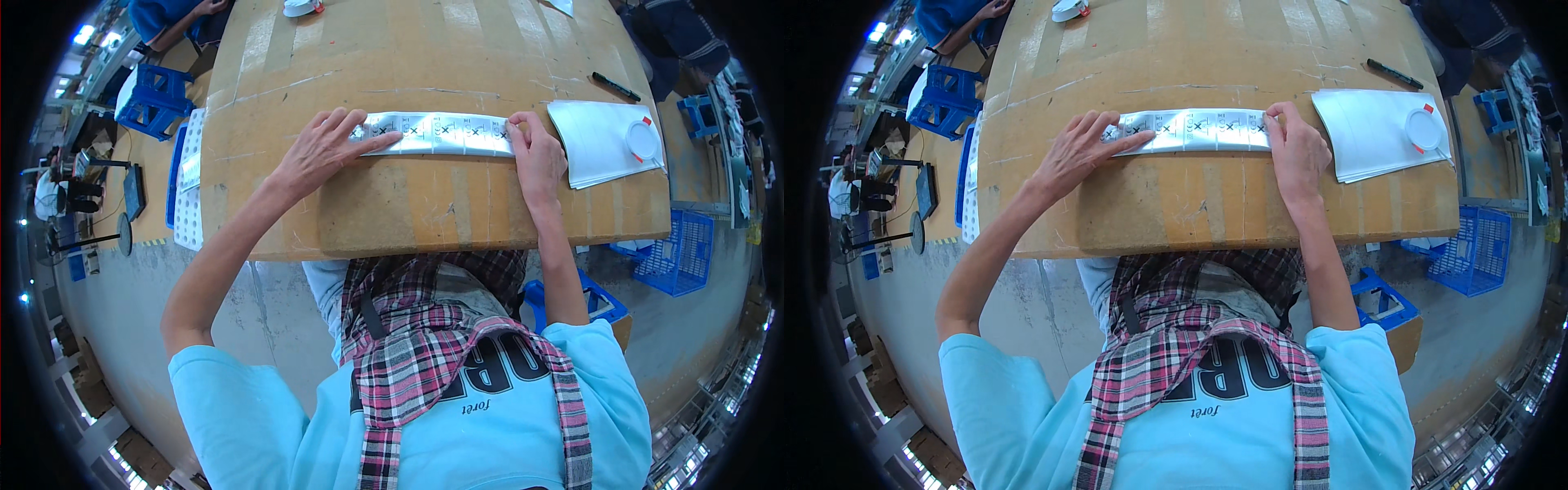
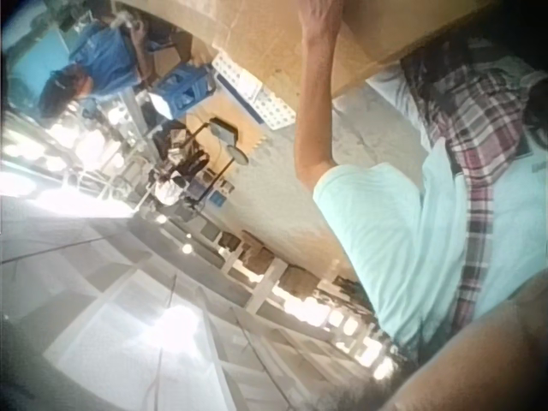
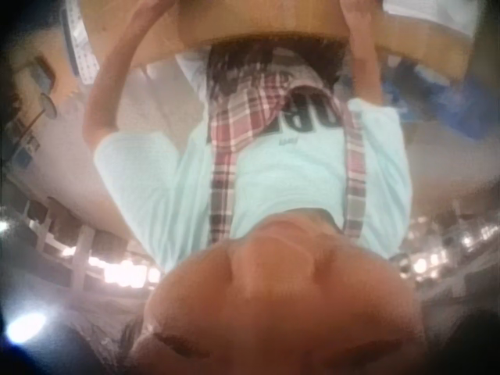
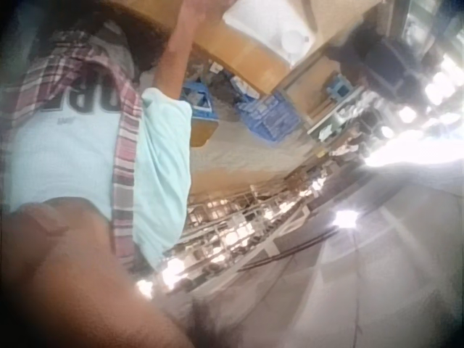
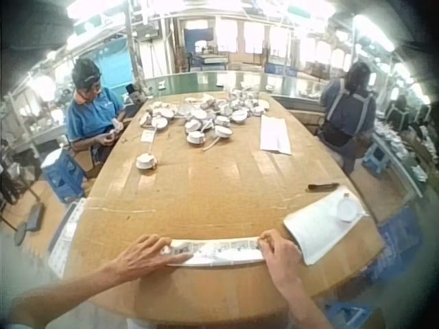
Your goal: Peeling labels from a sheet and applying them to the back of circular LED lighting components.
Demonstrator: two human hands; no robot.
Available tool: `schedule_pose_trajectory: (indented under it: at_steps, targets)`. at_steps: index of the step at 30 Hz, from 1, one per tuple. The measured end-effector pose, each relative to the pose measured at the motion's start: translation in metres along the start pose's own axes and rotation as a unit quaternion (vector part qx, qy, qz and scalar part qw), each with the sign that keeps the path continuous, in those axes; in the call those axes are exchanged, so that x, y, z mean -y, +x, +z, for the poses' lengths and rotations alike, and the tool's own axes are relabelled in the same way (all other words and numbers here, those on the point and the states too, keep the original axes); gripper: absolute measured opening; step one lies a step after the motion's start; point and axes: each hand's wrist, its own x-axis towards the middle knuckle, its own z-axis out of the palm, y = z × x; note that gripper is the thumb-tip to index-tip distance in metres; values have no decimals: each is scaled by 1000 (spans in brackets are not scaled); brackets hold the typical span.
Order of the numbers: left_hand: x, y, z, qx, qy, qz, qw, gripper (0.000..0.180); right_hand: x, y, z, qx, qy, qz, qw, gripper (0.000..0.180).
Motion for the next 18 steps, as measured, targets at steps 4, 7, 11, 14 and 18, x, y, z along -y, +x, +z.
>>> schedule_pose_trajectory:
  at_steps: [4, 7, 11, 14, 18]
  targets:
    - [0, 0, -1, 18, 1, -8, 1000, 84, -1, 0, 0, -4, 1, -10, 1000, 13]
    - [0, 0, 1, 17, 2, -11, 1000, 84, -1, 1, 1, -7, -9, -13, 1000, 13]
    - [-1, -1, 4, -19, 35, 4, 999, 82, -1, 0, 0, -3, -14, -10, 1000, 14]
    - [0, 0, 5, -57, 21, 42, 997, 78, -2, 0, 1, -5, -16, -14, 1000, 14]
    - [2, 1, 4, -36, -4, 62, 997, 77, -1, 0, 2, -18, -17, -27, 999, 14]
